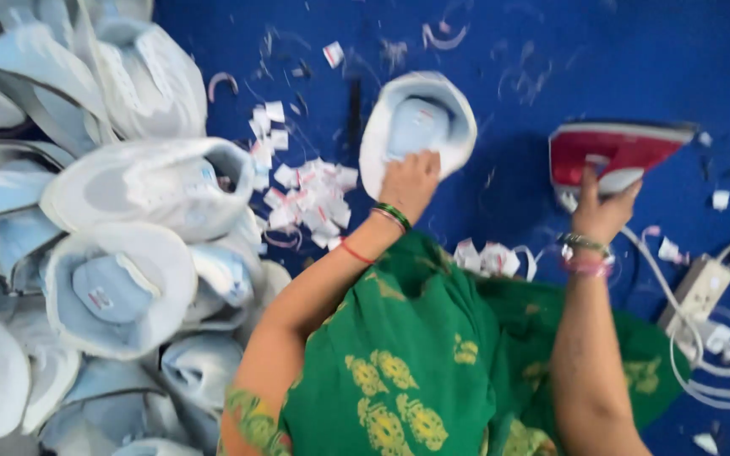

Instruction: Applying labels to shoe tongue components using a hand iron on a workshop floor.

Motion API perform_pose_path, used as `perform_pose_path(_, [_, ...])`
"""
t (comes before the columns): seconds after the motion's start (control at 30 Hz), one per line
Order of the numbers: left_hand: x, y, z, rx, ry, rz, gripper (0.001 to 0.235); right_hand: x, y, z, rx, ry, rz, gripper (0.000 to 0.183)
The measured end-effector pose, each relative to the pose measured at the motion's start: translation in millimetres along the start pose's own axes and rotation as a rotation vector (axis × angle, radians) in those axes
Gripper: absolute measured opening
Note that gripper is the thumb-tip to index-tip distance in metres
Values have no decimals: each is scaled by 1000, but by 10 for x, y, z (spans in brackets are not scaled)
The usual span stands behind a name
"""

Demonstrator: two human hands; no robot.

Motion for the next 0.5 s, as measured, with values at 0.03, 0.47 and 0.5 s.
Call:
perform_pose_path(0.03, [77,-174,149,54,-54,-85,41,-53,38,78,-22,31,-56,59])
perform_pose_path(0.47, [314,227,-677,-275,-747,243,45,-253,529,-300,62,234,-452,44])
perform_pose_path(0.5, [464,152,-660,-283,-752,238,45,-251,523,-190,67,227,-457,44])
Point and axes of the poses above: each hand's wrist, its own y-axis towards the middle knuckle, its own x-axis out of the palm, z = x × y, the point moved 1 cm from there along y, towards the middle knuckle, and after that the axes turned 9 degrees about x, right-handed, at the moved point
